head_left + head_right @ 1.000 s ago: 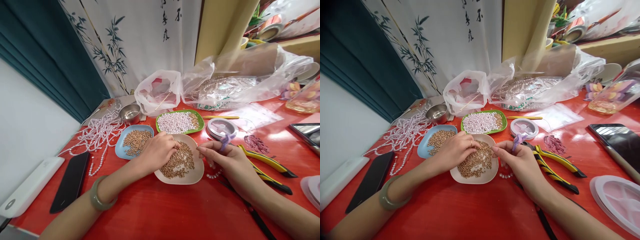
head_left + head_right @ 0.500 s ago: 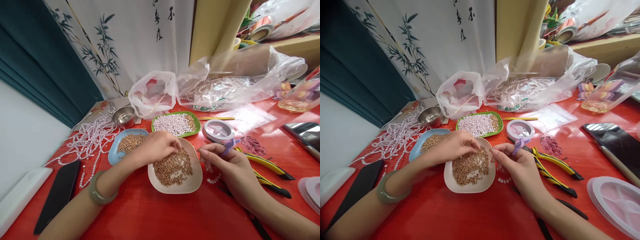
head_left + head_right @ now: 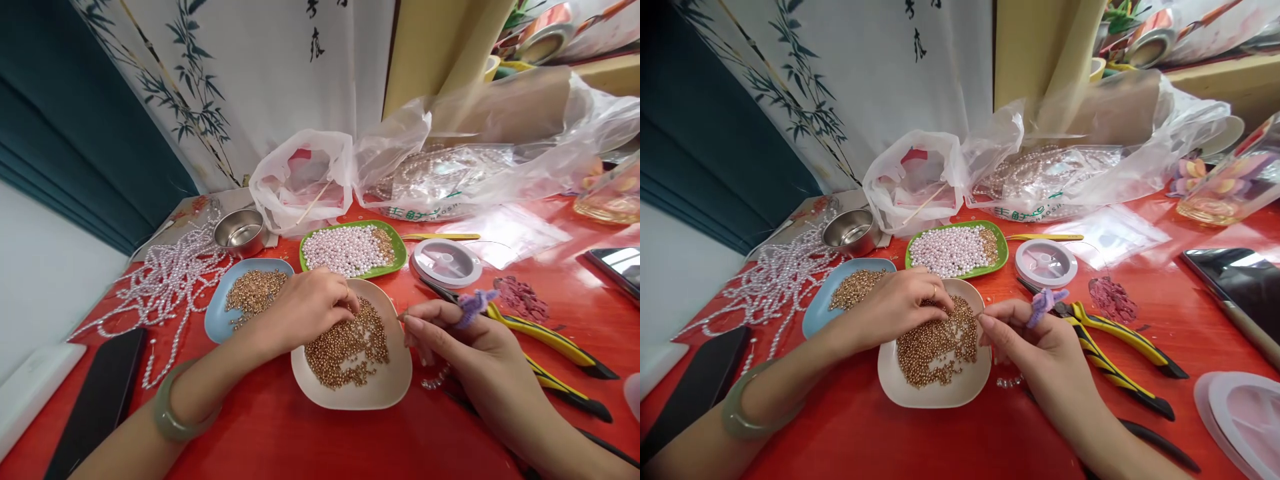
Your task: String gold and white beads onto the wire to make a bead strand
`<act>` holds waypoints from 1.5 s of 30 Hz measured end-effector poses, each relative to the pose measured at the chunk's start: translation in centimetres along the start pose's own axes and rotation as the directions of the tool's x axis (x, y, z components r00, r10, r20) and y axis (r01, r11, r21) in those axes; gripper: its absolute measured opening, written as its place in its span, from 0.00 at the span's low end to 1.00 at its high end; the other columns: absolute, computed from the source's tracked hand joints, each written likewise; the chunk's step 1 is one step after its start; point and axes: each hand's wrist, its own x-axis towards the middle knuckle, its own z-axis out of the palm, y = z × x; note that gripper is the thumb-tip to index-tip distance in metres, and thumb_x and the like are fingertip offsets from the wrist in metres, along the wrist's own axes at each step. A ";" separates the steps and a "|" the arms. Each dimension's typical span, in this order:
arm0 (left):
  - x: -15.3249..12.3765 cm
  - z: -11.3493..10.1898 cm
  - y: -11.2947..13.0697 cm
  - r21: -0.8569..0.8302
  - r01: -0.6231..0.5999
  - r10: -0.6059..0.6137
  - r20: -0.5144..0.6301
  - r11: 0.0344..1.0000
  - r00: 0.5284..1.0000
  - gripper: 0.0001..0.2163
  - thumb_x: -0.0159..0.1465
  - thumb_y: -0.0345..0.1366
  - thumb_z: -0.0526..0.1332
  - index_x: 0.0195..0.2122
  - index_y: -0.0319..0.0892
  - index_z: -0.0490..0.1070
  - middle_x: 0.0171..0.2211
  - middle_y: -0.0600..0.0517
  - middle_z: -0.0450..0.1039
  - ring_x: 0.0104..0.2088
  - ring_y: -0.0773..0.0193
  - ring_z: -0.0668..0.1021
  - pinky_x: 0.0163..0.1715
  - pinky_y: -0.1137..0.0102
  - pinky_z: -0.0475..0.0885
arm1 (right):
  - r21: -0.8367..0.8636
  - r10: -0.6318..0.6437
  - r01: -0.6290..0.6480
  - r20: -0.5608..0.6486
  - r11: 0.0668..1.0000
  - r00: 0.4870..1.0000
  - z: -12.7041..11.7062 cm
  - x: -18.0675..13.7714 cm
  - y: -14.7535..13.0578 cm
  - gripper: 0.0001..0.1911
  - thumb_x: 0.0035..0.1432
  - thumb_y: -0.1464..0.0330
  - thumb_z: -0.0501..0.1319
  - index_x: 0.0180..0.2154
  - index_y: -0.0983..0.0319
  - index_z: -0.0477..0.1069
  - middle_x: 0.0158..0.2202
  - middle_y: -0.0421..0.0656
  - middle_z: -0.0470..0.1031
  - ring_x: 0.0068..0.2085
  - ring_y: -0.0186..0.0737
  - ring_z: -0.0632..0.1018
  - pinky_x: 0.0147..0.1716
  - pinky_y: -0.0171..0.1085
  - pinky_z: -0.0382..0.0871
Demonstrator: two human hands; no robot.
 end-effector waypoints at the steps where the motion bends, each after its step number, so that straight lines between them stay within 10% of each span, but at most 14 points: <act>1: 0.0 0.1 -0.1 0.002 -0.012 0.012 0.008 1.000 1.000 0.06 0.56 0.33 0.57 0.30 0.46 0.73 0.32 0.54 0.74 0.36 0.63 0.71 0.32 0.68 0.63 | 0.006 0.006 -0.006 0.003 1.000 1.000 0.0 0.0 0.0 0.08 0.48 0.64 0.62 0.23 0.61 0.71 0.15 0.35 0.63 0.16 0.27 0.63 0.12 0.27 0.54; 45: 0.6 0.2 0.8 0.113 0.015 -0.011 -0.035 0.994 0.999 0.05 0.58 0.34 0.55 0.28 0.44 0.70 0.30 0.54 0.71 0.35 0.63 0.69 0.30 0.69 0.62 | -0.093 -0.052 0.050 -0.025 0.994 0.998 0.0 0.1 0.0 0.08 0.47 0.64 0.61 0.22 0.61 0.70 0.16 0.36 0.63 0.18 0.29 0.64 0.15 0.30 0.58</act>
